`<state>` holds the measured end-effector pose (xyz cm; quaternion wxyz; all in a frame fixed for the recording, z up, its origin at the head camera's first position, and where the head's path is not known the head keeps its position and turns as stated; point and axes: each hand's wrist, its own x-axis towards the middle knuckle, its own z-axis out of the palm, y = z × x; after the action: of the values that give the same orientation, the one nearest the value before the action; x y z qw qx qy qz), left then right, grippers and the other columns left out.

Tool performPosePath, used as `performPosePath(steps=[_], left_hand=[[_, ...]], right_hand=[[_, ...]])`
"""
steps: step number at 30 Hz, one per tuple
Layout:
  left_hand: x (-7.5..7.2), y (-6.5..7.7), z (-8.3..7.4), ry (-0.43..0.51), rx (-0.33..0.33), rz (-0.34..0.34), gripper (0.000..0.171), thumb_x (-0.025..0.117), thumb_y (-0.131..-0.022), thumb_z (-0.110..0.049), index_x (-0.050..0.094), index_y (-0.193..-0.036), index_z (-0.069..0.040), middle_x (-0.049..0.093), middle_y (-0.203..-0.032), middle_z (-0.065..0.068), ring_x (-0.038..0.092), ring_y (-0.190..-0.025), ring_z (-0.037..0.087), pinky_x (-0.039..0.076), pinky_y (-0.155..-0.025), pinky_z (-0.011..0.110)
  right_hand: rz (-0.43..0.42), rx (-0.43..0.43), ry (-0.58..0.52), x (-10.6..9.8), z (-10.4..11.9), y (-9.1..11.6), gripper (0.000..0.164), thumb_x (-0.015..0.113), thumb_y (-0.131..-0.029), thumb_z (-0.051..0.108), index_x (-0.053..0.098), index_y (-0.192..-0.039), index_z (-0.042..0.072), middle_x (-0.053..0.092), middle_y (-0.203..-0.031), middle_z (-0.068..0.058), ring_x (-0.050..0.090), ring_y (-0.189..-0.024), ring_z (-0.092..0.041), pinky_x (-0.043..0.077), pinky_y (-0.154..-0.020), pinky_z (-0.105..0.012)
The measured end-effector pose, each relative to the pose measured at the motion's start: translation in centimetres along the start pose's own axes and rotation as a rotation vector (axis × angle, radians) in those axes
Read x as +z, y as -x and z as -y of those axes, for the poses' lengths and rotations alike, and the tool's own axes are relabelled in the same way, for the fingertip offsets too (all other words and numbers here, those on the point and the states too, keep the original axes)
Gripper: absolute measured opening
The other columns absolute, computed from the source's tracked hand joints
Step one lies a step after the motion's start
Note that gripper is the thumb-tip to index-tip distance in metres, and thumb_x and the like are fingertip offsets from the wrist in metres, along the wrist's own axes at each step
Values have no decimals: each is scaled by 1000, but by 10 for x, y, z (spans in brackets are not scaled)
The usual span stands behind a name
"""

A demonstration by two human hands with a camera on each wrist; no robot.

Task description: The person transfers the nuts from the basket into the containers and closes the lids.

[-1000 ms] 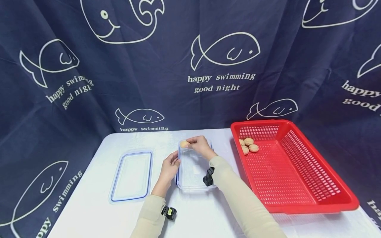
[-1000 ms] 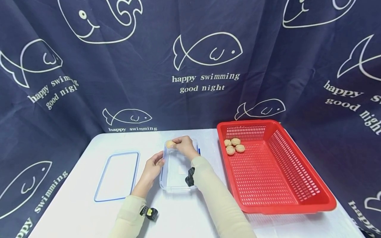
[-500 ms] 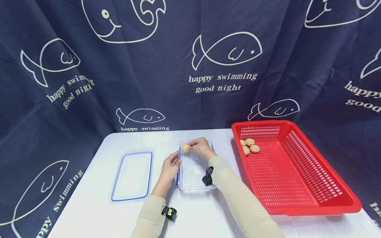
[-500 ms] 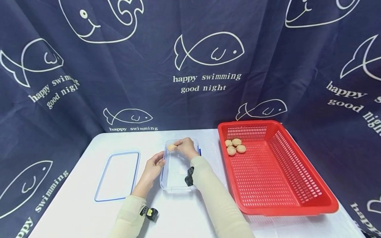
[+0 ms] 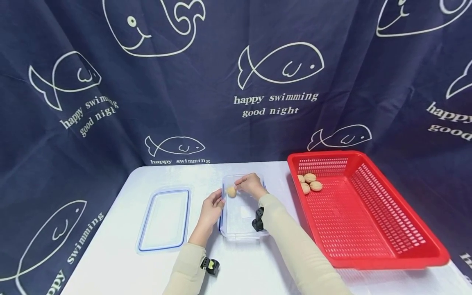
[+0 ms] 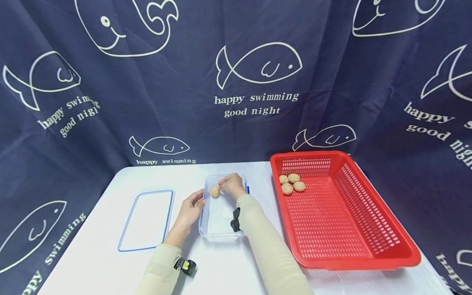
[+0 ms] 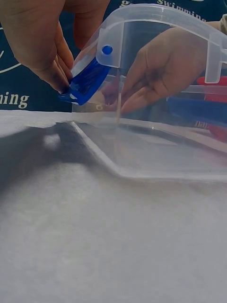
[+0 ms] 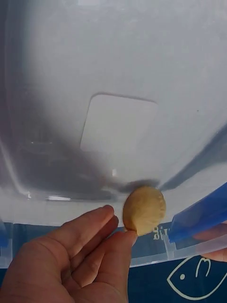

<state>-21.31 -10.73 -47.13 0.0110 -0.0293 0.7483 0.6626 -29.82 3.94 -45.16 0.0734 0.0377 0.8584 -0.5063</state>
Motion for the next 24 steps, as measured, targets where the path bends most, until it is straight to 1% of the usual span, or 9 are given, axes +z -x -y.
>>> performPosePath(steps=[2,5,8,10,12,17,20,24], left_hand=[[0,0,0,3,4,-1,44,47,-96,5,39,-139,10,44,-140,30,43,-131,39,39,-110,41],[0,1,1,4,11,-2,44,47,-96,5,39,-139,11,43,-140,31,43,-131,39,39,-110,41],[0,1,0,1,5,-7,44,47,-96,5,40,-139,10,44,-140,30,44,-130,39,39,-110,41],[0,1,0,-1,7,-9,44,47,-96,6,40,-139,10,44,-140,30,44,-130,39,40,-110,41],[0,1,0,5,0,-12,44,47,-95,6,40,-139,9,44,-140,29,44,-130,38,40,-110,41],[-1,2,0,9,-1,-13,44,47,-96,5,40,-140,9,44,-140,29,44,-131,37,39,-110,41],[-1,3,0,7,7,-5,44,47,-96,4,40,-140,9,44,-140,29,44,-131,38,39,-110,41],[-1,2,2,19,6,-5,44,47,-97,3,40,-140,8,44,-140,29,44,-131,37,39,-111,40]], right_hand=[[0,-3,15,-2,2,1,15,78,-77,3,76,-91,1,74,-95,-11,66,-82,-17,55,-75,-24],[4,2,36,-5,7,2,16,77,-76,2,76,-92,0,73,-97,-13,67,-88,-23,56,-81,-29],[3,13,76,-9,15,1,15,78,-76,4,76,-90,1,73,-97,-12,67,-93,-25,55,-87,-31],[12,11,98,-12,20,1,14,77,-77,6,76,-91,2,73,-100,-11,65,-96,-24,54,-91,-31],[34,3,95,-16,26,1,14,76,-79,8,76,-93,2,72,-103,-11,66,-98,-24,54,-91,-31],[124,-66,21,-31,43,3,23,71,-85,7,72,-106,-3,70,-107,-15,68,-96,-26,57,-86,-31],[142,-128,-6,-46,53,4,28,70,-86,6,69,-111,-6,70,-108,-18,67,-96,-25,57,-86,-31],[130,-196,-31,-73,62,4,30,69,-87,5,66,-113,-8,68,-110,-22,66,-95,-24,56,-89,-33]])
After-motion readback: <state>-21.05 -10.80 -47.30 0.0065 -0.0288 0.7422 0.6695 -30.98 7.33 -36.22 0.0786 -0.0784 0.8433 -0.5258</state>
